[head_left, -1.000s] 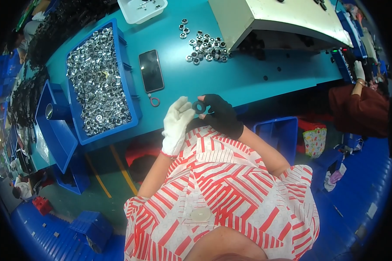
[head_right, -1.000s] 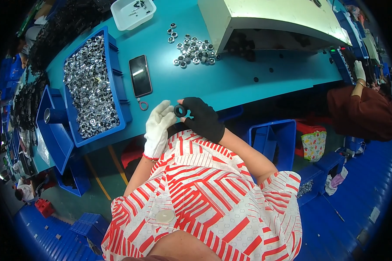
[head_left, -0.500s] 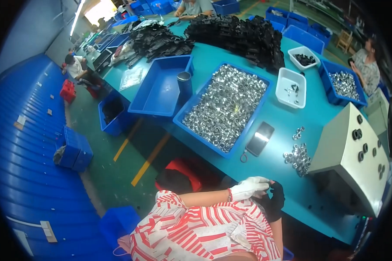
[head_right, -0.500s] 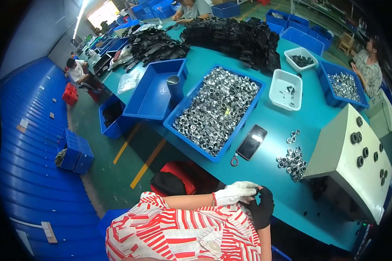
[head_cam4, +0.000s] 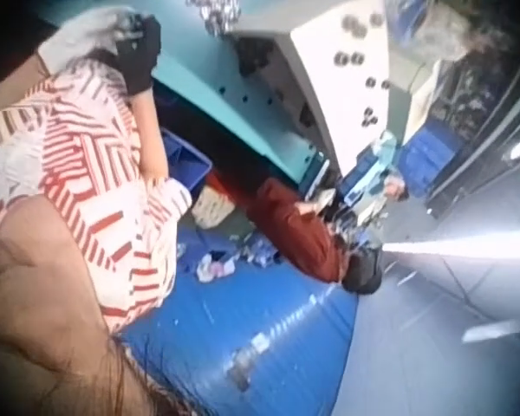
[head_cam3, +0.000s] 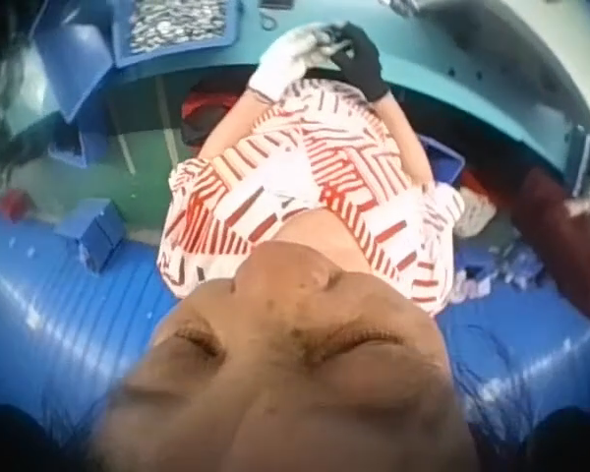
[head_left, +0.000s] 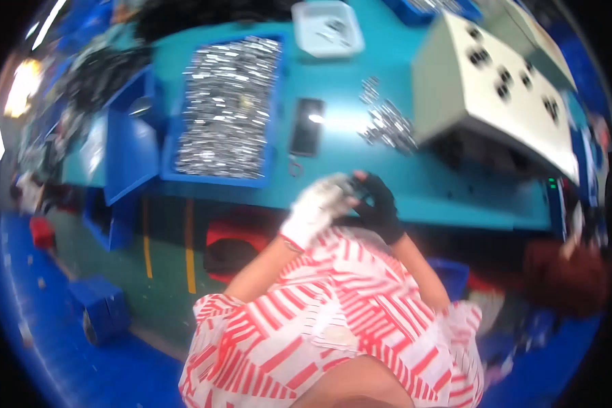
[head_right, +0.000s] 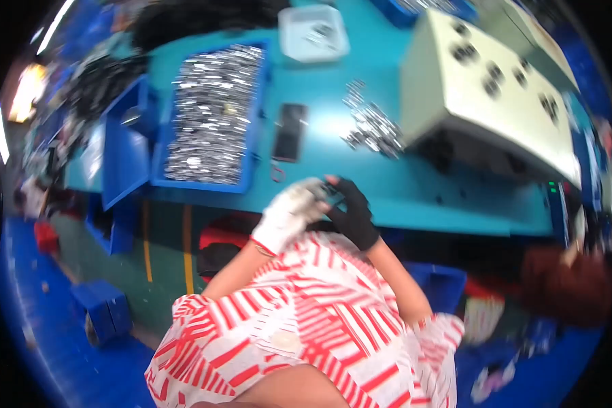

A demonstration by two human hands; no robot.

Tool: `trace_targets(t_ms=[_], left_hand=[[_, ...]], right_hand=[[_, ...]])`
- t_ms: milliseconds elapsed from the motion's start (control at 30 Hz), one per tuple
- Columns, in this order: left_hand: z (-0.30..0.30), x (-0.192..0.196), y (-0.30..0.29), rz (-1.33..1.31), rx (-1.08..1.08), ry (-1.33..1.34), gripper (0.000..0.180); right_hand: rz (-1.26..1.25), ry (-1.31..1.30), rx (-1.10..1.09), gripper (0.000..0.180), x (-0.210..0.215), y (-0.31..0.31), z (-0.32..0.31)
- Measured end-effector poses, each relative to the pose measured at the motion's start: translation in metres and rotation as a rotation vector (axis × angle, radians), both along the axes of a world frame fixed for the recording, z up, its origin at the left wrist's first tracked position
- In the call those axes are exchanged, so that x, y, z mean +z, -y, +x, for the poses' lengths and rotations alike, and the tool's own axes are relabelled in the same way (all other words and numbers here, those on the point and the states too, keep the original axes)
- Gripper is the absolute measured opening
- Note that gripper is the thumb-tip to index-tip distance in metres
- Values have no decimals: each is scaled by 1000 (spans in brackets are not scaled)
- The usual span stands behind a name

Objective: Assembling metal washers onto rubber components in a factory setting.

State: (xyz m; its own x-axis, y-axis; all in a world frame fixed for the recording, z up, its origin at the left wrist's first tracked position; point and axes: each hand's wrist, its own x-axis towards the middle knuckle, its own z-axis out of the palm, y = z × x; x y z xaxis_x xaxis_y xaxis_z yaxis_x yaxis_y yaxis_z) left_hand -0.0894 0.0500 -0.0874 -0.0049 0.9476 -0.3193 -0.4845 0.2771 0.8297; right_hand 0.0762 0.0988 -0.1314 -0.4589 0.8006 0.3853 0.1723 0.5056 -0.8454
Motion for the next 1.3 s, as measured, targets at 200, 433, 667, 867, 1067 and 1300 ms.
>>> trace_targets(t_ms=[200, 433, 667, 867, 1067, 1300], left_hand=[[-8, -29, -13, -174, -103, 562, 38], [2, -32, -5, -172, -97, 552, 35], [-1, -32, -8, -155, -91, 544, 35], [-15, -39, -5, -239, -42, 480, 39], [-21, -25, -3, -302, 65, 359, 34], [-40, -45, 9, -340, 56, 377, 33]], right_hand=[[-409, -171, -71, 52, 16, 4, 2], [-424, -223, -27, 50, 16, 11, 11], [-396, -223, 15, 45, 8, 8, 8], [-498, 61, 163, 43, 6, -17, 9], [-21, 472, -317, 30, -74, -93, 8], [155, 736, -359, 15, -110, -156, 1]])
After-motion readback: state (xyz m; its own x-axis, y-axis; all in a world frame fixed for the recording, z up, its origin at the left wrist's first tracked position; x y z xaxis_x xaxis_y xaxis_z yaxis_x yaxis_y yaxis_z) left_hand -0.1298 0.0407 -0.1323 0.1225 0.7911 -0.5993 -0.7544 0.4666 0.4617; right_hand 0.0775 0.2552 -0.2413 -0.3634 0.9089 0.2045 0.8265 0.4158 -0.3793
